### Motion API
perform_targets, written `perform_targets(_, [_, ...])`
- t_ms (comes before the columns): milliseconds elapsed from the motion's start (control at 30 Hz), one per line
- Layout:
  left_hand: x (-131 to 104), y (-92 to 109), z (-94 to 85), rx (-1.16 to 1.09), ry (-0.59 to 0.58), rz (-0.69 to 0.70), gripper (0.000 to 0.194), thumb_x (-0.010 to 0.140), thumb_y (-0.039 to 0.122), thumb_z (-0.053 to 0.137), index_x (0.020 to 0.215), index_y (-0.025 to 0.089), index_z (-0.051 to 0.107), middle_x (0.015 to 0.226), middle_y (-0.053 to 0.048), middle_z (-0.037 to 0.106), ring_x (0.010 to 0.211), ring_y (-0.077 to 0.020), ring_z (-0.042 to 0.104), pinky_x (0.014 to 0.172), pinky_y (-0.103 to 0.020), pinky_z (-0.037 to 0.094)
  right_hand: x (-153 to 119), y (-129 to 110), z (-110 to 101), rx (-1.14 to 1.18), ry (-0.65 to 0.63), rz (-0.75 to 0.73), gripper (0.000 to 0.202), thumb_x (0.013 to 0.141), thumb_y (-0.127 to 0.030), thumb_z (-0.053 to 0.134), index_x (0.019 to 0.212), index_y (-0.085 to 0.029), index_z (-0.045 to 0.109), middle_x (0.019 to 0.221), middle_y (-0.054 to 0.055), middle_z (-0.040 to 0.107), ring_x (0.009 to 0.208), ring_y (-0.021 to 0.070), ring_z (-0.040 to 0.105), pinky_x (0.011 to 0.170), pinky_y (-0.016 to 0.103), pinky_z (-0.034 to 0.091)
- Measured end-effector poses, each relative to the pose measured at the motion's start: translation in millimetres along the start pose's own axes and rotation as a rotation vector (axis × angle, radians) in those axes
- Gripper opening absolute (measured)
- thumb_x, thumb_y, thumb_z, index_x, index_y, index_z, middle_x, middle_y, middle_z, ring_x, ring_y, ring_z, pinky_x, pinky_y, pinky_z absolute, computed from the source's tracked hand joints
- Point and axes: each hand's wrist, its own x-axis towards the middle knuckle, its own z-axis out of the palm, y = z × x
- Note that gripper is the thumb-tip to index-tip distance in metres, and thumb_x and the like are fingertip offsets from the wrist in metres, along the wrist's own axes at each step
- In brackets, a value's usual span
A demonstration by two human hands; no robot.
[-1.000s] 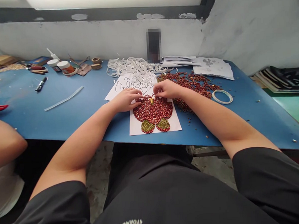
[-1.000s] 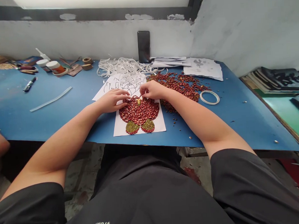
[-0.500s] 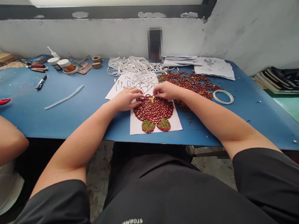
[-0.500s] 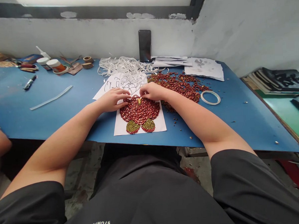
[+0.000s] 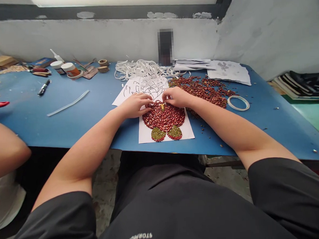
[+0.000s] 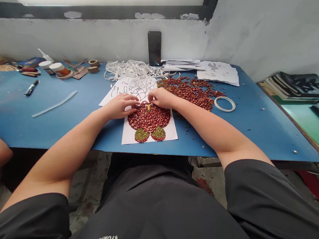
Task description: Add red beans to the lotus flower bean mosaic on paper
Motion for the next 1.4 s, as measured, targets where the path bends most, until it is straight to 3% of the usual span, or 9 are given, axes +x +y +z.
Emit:
perform_targets(400, [0.6,-0.9,1.1,-0.010,0.001,0.009,0.036,0.105,0.044,0.059,0.131,0.025,0.077,0.137,-0.013,0.074,0.126,-0.0305,0.068,0.114,-0.051,0.050,2.3,4.9,4.1,0.028,-0.003,0.065,0.014,0.091,-0.012,0.068,0.094,-0.020,0.079,0.101,0.007,0.075,0.093,0.0211,0.063,0.093,0.036,0.047])
perform_targets(833, [0.2,0.0,0.3,-0.020,-0.009,-0.004,0.038,0.106,0.047,0.057,0.132,0.027,0.077,0.138,-0.012,0.074,0.125,-0.0299,0.068,0.112,-0.050,0.050,-1.4,3.8,-2.3,-0.009,0.123,-0.049,0.018,0.088,-0.019,0.069,0.091,-0.019,0.086,0.096,0.008,0.077,0.093,0.0233,0.067,0.092,0.037,0.048])
perform_targets(1200, [0.0,-0.1,-0.4,-0.007,-0.016,0.013,0.040,0.107,0.047,0.054,0.131,0.024,0.076,0.137,-0.014,0.074,0.125,-0.0303,0.068,0.114,-0.052,0.051,-2.5,3.6,-6.7,-0.036,0.023,-0.052,0.023,0.087,-0.023,0.066,0.091,-0.022,0.088,0.095,0.007,0.078,0.088,0.0211,0.066,0.091,0.037,0.050])
perform_targets(1400, [-0.3,-0.6,0.7,-0.010,0.001,0.005,0.038,0.107,0.047,0.056,0.131,0.026,0.077,0.137,-0.012,0.074,0.125,-0.0294,0.068,0.113,-0.050,0.051,-2.1,8.6,-17.9,-0.068,0.134,0.008,0.026,0.087,-0.020,0.062,0.094,-0.020,0.087,0.098,0.009,0.079,0.091,0.0235,0.067,0.093,0.039,0.051])
